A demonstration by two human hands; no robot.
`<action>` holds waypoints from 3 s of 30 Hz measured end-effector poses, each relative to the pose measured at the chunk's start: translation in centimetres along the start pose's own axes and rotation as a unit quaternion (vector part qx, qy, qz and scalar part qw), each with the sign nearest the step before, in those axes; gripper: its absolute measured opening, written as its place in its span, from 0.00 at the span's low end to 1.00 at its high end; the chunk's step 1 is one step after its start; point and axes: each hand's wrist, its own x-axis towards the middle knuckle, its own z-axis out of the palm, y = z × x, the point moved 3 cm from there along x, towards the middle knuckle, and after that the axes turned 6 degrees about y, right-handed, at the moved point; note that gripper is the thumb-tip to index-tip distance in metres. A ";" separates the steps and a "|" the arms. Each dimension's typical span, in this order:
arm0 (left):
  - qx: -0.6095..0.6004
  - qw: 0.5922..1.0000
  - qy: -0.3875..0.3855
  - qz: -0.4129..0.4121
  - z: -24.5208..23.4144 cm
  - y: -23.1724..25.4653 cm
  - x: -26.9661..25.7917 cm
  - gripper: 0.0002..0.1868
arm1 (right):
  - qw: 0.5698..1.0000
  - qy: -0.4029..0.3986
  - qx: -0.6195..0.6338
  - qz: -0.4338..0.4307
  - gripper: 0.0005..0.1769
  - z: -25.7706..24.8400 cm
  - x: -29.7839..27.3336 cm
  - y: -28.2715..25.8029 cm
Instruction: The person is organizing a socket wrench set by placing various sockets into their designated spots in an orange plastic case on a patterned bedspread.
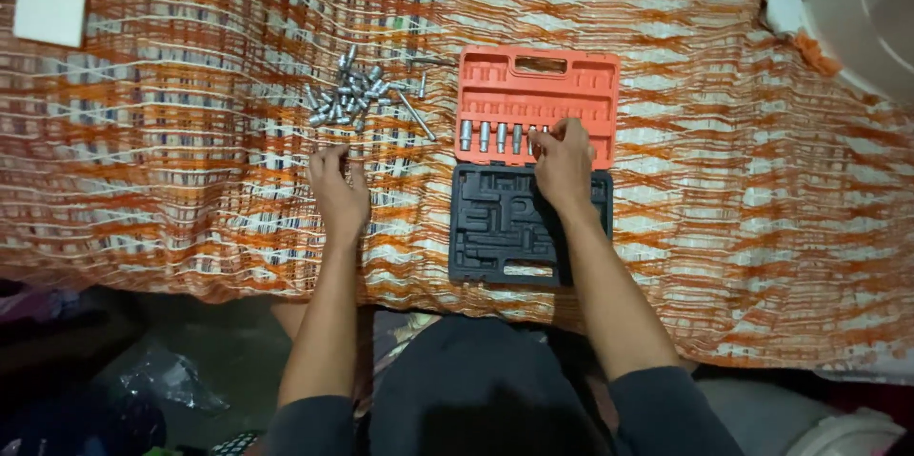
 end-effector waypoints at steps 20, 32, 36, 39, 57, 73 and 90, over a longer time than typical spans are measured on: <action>0.032 0.995 0.095 0.008 -2.2 0.8 6.2 0.09 | 0.981 0.080 0.175 0.019 0.18 -2.2 -2.1 -2.5; 0.055 0.997 0.014 -0.058 -2.9 -1.7 7.4 0.18 | 0.967 0.023 0.243 -0.077 0.18 -1.3 -1.8 -9.9; 0.059 0.994 -0.004 -0.093 -2.2 -1.7 7.9 0.15 | 0.966 -0.018 0.251 -0.054 0.18 -0.9 -2.2 -9.9; 0.063 0.991 -0.010 -0.120 -2.4 -1.3 7.8 0.11 | 0.967 -0.031 0.250 -0.045 0.18 -0.1 -2.4 -9.0; 0.064 0.998 0.012 0.011 2.9 3.3 10.5 0.09 | 0.968 -0.020 0.249 -0.028 0.17 -0.2 -4.1 -8.3; 0.125 0.989 0.009 0.074 3.4 1.5 14.1 0.10 | 0.960 0.094 0.212 0.156 0.16 -2.1 -7.3 4.8; 0.078 0.993 0.042 0.081 2.3 2.8 13.0 0.04 | 0.938 0.111 0.268 0.190 0.15 -1.8 -8.0 6.2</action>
